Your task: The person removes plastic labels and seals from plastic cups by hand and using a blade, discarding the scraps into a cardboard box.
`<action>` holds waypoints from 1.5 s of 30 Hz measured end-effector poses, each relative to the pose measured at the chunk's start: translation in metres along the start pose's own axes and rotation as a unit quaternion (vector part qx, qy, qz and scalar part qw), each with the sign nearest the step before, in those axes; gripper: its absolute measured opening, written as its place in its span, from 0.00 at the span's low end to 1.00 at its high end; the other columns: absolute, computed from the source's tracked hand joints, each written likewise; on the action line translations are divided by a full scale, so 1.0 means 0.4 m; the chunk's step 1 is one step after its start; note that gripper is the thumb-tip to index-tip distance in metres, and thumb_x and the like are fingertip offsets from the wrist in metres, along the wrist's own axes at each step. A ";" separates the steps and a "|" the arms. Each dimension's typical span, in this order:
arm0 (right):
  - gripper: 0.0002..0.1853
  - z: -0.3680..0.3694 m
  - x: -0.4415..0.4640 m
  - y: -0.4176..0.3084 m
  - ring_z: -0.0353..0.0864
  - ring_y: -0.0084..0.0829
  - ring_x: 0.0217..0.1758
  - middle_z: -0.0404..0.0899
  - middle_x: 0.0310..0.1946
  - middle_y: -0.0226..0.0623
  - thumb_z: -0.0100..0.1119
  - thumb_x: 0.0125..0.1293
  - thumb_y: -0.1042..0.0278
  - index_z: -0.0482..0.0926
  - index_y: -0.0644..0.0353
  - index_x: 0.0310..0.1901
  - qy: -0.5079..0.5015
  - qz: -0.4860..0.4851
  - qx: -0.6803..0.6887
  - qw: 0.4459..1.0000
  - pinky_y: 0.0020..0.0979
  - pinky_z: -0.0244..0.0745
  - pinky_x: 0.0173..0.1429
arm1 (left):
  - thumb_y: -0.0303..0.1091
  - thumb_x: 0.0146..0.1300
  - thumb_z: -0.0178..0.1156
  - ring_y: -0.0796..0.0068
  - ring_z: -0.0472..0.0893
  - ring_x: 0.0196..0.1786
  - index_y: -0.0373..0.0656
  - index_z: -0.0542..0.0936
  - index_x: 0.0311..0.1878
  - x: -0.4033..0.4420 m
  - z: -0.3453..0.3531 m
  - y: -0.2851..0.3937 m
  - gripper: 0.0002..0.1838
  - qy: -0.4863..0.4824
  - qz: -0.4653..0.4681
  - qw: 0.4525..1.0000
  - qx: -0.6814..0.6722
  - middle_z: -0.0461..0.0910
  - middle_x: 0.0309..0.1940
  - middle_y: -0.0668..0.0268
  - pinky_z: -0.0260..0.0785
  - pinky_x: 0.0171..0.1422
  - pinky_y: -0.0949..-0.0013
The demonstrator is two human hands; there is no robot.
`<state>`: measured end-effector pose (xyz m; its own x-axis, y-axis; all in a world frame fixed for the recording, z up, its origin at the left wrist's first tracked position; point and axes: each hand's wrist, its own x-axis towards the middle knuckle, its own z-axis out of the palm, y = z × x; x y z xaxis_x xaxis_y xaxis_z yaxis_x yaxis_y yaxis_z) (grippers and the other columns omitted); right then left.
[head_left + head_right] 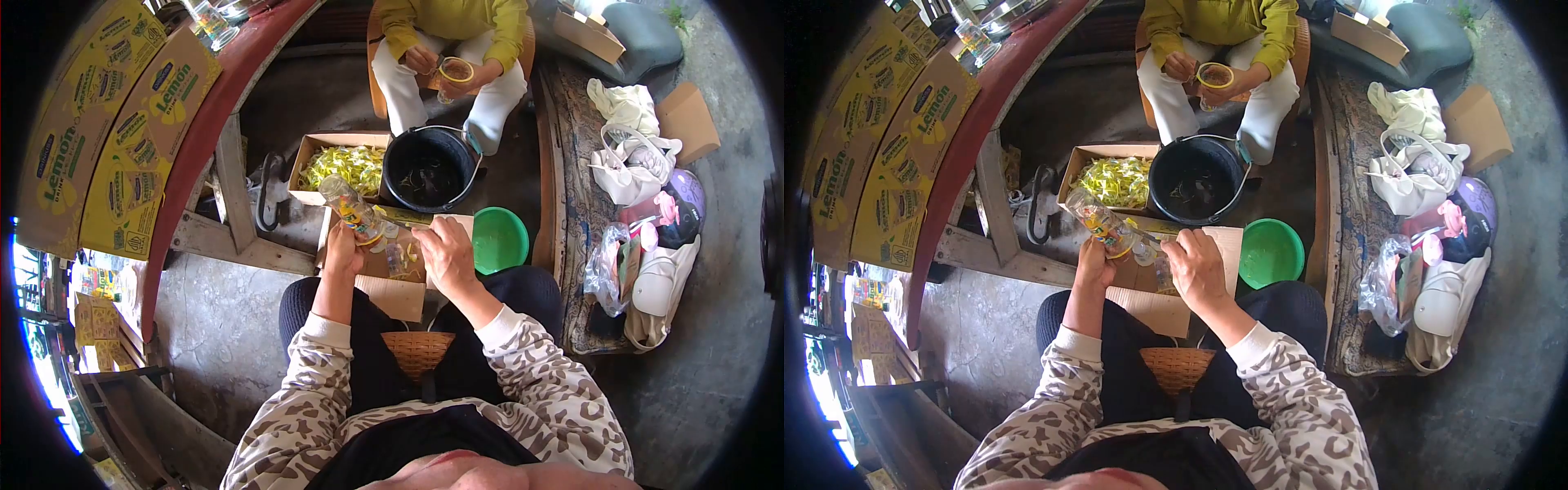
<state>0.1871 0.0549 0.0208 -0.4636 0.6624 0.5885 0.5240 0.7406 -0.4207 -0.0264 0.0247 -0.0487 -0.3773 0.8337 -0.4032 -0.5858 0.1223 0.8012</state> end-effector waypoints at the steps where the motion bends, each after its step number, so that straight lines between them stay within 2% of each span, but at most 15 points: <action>1: 0.10 0.004 -0.003 0.000 0.73 0.37 0.34 0.70 0.29 0.34 0.67 0.52 0.79 0.83 0.57 0.37 0.000 0.000 0.000 1.000 0.38 0.71 0.39 | 0.39 0.77 0.45 0.64 0.85 0.43 0.45 0.76 0.45 0.005 -0.008 -0.008 0.12 -0.010 0.003 1.000 0.008 0.81 0.45 0.62 0.82 0.40 0.57; 7: 0.12 0.023 -0.015 -0.003 0.72 0.37 0.34 0.69 0.30 0.35 0.65 0.52 0.79 0.83 0.57 0.39 -0.012 -0.014 -0.018 1.000 0.37 0.71 0.39 | 0.39 0.77 0.45 0.66 0.85 0.45 0.46 0.75 0.54 0.003 0.002 -0.027 0.13 0.016 -0.026 1.000 0.007 0.81 0.47 0.63 0.82 0.41 0.58; 10: 0.11 0.036 -0.019 -0.005 0.73 0.37 0.36 0.70 0.31 0.35 0.64 0.52 0.79 0.83 0.60 0.39 -0.016 -0.012 -0.027 0.999 0.38 0.71 0.41 | 0.41 0.77 0.46 0.65 0.85 0.45 0.45 0.76 0.53 -0.032 0.041 -0.025 0.14 0.005 -0.054 0.998 0.040 0.81 0.47 0.63 0.82 0.41 0.58; 11: 0.11 0.042 -0.018 -0.003 0.73 0.37 0.36 0.70 0.31 0.36 0.64 0.51 0.79 0.83 0.60 0.39 -0.013 0.002 -0.016 1.000 0.38 0.71 0.41 | 0.44 0.77 0.47 0.65 0.85 0.44 0.44 0.76 0.52 -0.043 0.053 -0.023 0.15 -0.012 -0.032 0.999 0.033 0.82 0.46 0.62 0.82 0.39 0.59; 15: 0.11 0.038 -0.014 0.003 0.74 0.38 0.37 0.70 0.31 0.36 0.65 0.50 0.80 0.83 0.60 0.38 -0.012 0.044 0.030 0.999 0.38 0.71 0.42 | 0.45 0.76 0.49 0.65 0.85 0.41 0.43 0.76 0.53 -0.027 0.030 -0.028 0.17 -0.024 -0.027 0.999 0.017 0.82 0.45 0.61 0.82 0.36 0.60; 20: 0.12 0.023 -0.015 -0.007 0.74 0.37 0.39 0.71 0.33 0.36 0.66 0.49 0.80 0.83 0.59 0.37 -0.021 0.044 0.015 0.999 0.38 0.72 0.44 | 0.42 0.75 0.52 0.67 0.85 0.37 0.43 0.77 0.48 0.013 -0.028 -0.046 0.13 -0.031 -0.020 0.999 0.021 0.82 0.40 0.63 0.81 0.31 0.60; 24: 0.10 0.031 -0.018 -0.001 0.74 0.38 0.41 0.71 0.35 0.36 0.66 0.49 0.80 0.82 0.59 0.35 -0.036 0.048 -0.001 0.998 0.38 0.71 0.47 | 0.39 0.74 0.52 0.69 0.85 0.35 0.44 0.76 0.43 -0.024 0.024 -0.034 0.10 -0.059 -0.029 0.997 0.050 0.81 0.37 0.64 0.79 0.29 0.61; 26: 0.08 0.041 -0.019 0.012 0.75 0.39 0.40 0.71 0.33 0.37 0.65 0.51 0.80 0.82 0.59 0.33 -0.029 0.064 0.011 0.997 0.39 0.72 0.45 | 0.37 0.73 0.53 0.70 0.84 0.33 0.43 0.77 0.46 -0.036 0.039 -0.034 0.09 -0.079 -0.056 0.995 0.001 0.80 0.35 0.65 0.79 0.28 0.62; 28: 0.06 0.050 -0.017 0.029 0.76 0.41 0.37 0.72 0.30 0.38 0.64 0.54 0.80 0.81 0.59 0.33 0.010 0.152 0.112 0.982 0.41 0.72 0.41 | 0.36 0.72 0.54 0.74 0.82 0.30 0.43 0.77 0.48 -0.034 0.042 -0.026 0.09 -0.086 -0.043 0.995 -0.007 0.79 0.33 0.66 0.79 0.28 0.63; 29: 0.05 0.049 -0.018 0.040 0.77 0.41 0.34 0.72 0.28 0.39 0.64 0.56 0.80 0.81 0.59 0.33 0.025 0.160 0.121 0.979 0.42 0.73 0.38 | 0.36 0.72 0.54 0.75 0.80 0.28 0.43 0.77 0.48 -0.032 0.044 -0.021 0.09 -0.065 -0.038 0.997 -0.007 0.79 0.33 0.67 0.78 0.28 0.64; 31: 0.05 0.028 -0.011 0.036 0.77 0.41 0.34 0.72 0.28 0.38 0.65 0.55 0.80 0.81 0.59 0.33 0.027 0.152 0.122 0.980 0.41 0.72 0.38 | 0.34 0.72 0.53 0.79 0.76 0.25 0.44 0.76 0.47 -0.072 0.092 0.031 0.07 0.002 -0.040 0.999 0.002 0.77 0.34 0.68 0.77 0.28 0.66; 35: 0.07 0.008 -0.004 0.006 0.77 0.39 0.34 0.73 0.28 0.37 0.66 0.54 0.81 0.81 0.59 0.33 0.029 0.132 0.120 0.984 0.40 0.73 0.38 | 0.34 0.73 0.52 0.80 0.76 0.25 0.44 0.75 0.49 -0.017 0.009 -0.013 0.07 -0.066 -0.013 0.997 -0.040 0.77 0.36 0.68 0.77 0.29 0.66; 38: 0.09 0.012 -0.009 -0.006 0.76 0.39 0.34 0.72 0.28 0.36 0.68 0.53 0.81 0.81 0.57 0.34 0.029 0.105 0.110 0.988 0.39 0.73 0.38 | 0.37 0.76 0.50 0.81 0.75 0.25 0.45 0.75 0.48 -0.044 0.047 0.011 0.08 -0.031 -0.012 0.999 -0.038 0.77 0.34 0.69 0.77 0.29 0.66; 40: 0.08 0.012 -0.008 -0.013 0.75 0.38 0.31 0.72 0.27 0.36 0.67 0.54 0.82 0.81 0.59 0.34 0.039 0.067 0.087 0.993 0.38 0.71 0.33 | 0.38 0.77 0.47 0.82 0.75 0.25 0.46 0.75 0.46 -0.054 0.063 0.011 0.09 0.022 -0.016 0.998 -0.052 0.76 0.32 0.69 0.78 0.30 0.64; 45: 0.07 0.014 -0.015 -0.016 0.74 0.39 0.32 0.70 0.28 0.37 0.66 0.54 0.81 0.80 0.60 0.34 0.015 0.059 0.062 0.996 0.40 0.70 0.36 | 0.37 0.77 0.45 0.81 0.75 0.25 0.45 0.75 0.44 -0.047 0.060 -0.022 0.10 0.035 -0.049 0.996 -0.071 0.75 0.28 0.70 0.80 0.31 0.62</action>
<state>0.1827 0.0468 0.0161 -0.3817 0.7440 0.5484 0.4811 0.6665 -0.5695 0.0033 0.0208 -0.0375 -0.3602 0.7813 -0.5098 -0.7155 0.1193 0.6883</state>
